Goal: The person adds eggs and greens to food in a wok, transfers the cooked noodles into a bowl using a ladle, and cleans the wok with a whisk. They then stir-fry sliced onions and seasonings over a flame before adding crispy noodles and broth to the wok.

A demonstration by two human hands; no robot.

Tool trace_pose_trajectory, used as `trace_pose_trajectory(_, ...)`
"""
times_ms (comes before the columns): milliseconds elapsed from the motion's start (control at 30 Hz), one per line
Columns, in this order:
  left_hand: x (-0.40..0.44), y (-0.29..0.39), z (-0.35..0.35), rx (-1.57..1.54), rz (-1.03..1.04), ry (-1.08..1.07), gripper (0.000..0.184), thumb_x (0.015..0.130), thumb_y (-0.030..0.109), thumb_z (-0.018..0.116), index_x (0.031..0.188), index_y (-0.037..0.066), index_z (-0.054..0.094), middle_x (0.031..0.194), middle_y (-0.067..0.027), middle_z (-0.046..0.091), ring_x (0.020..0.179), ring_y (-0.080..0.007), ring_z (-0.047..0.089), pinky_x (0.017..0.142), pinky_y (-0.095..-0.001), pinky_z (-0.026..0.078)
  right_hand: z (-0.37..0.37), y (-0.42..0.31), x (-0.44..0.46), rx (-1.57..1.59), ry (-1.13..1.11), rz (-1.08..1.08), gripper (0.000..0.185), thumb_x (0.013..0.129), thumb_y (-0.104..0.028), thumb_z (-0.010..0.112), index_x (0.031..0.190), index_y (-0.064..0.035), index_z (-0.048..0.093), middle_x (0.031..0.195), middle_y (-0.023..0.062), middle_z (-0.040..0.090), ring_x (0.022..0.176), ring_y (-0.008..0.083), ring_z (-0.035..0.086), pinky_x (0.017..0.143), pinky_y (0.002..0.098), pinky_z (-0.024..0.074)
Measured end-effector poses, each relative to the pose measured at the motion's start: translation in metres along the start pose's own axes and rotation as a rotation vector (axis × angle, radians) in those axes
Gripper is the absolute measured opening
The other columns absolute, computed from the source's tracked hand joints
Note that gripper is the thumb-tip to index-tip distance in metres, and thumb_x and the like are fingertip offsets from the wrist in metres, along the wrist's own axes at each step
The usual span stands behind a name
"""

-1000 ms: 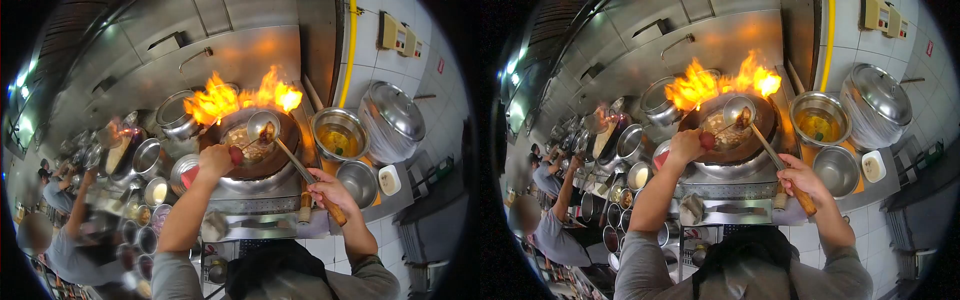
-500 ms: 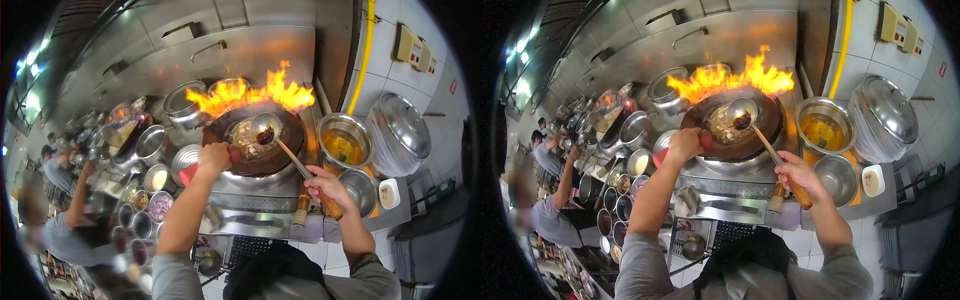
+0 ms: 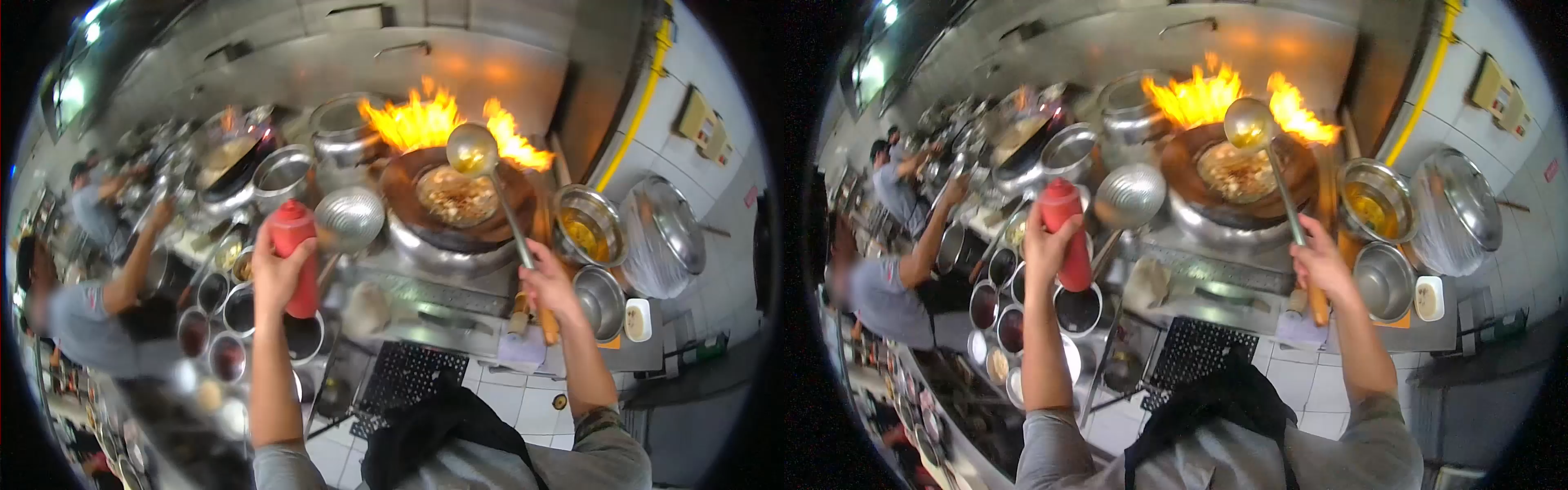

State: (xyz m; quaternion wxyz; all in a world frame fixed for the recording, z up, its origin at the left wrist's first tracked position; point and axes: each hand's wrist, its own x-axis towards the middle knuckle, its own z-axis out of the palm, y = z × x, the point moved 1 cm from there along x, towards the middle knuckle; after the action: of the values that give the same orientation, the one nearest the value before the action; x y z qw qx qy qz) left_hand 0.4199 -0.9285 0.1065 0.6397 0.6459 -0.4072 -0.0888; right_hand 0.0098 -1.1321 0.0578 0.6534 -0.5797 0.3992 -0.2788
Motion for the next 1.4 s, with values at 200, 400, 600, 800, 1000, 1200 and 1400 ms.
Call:
trace_pose_trajectory(200,-0.083,-0.045,-0.137,0.521,-0.073,0.448,0.071,0.072,0.019,0.084,0.131,0.003,0.05,0.121,-0.0192,0.065,0.111,-0.0316,0.064,0.096,-0.0399,0.049,0.073,-0.024,-0.087,0.514,-0.367,0.257,0.068,0.087,-0.001,0.059,0.15,-0.0083,0.033,0.084,0.006,0.053,0.048,0.0063,0.044,0.034,0.0237,0.0411)
trace_pose_trajectory(400,-0.125,-0.112,-0.17,0.562,-0.11,0.618,0.074,0.069,0.021,0.085,0.13,0.005,0.047,0.118,-0.0209,0.064,0.11,-0.0384,0.064,0.094,-0.0436,0.05,0.172,0.0,-0.123,0.255,-0.583,0.453,0.07,0.088,-0.001,0.06,0.151,-0.011,0.032,0.084,0.0038,0.053,0.049,0.007,0.045,0.038,0.0234,0.0423)
trace_pose_trajectory(600,-0.145,-0.158,-0.172,0.577,-0.196,0.624,0.07,0.069,0.015,0.083,0.127,0.0,0.046,0.118,-0.0249,0.061,0.11,-0.0424,0.06,0.095,-0.0458,0.047,0.217,0.032,-0.133,-0.223,-0.666,0.327,0.07,0.092,0.004,0.056,0.154,-0.0121,0.027,0.089,0.0053,0.054,0.05,0.0077,0.046,0.042,0.0238,0.0416)
trace_pose_trajectory(800,-0.159,-0.176,-0.172,0.579,-0.261,0.607,0.073,0.069,0.013,0.083,0.128,-0.001,0.043,0.119,-0.0251,0.059,0.112,-0.0433,0.058,0.097,-0.0465,0.046,0.234,0.035,-0.134,-0.42,-0.708,0.269,0.072,0.094,0.005,0.053,0.156,-0.0128,0.022,0.095,0.0056,0.053,0.054,0.0088,0.047,0.047,0.0251,0.0419)
trace_pose_trajectory(1000,-0.165,-0.182,-0.18,0.591,-0.271,0.603,0.08,0.068,0.014,0.084,0.132,-0.001,0.039,0.122,-0.0256,0.056,0.115,-0.0435,0.056,0.099,-0.0459,0.045,0.237,0.032,-0.126,-0.426,-0.719,0.314,0.071,0.093,0.005,0.054,0.156,-0.0127,0.024,0.095,0.0054,0.053,0.057,0.0084,0.047,0.049,0.0241,0.042)
trace_pose_trajectory(1200,-0.171,-0.182,-0.179,0.62,-0.237,0.599,0.082,0.067,0.015,0.086,0.132,-0.001,0.039,0.123,-0.025,0.055,0.116,-0.0431,0.055,0.099,-0.0459,0.044,0.228,0.029,-0.117,-0.33,-0.745,0.322,0.069,0.093,0.006,0.054,0.154,-0.0127,0.029,0.092,0.0043,0.054,0.057,0.0075,0.047,0.049,0.0229,0.0415)
trace_pose_trajectory(1400,-0.175,-0.179,-0.179,0.637,-0.261,0.584,0.081,0.068,0.017,0.087,0.132,0.0,0.04,0.125,-0.0239,0.056,0.116,-0.0403,0.057,0.1,-0.044,0.045,0.216,0.021,-0.102,-0.183,-0.796,0.439,0.068,0.093,0.005,0.054,0.154,-0.0131,0.028,0.087,0.0051,0.053,0.053,0.009,0.05,0.046,0.0252,0.0437)
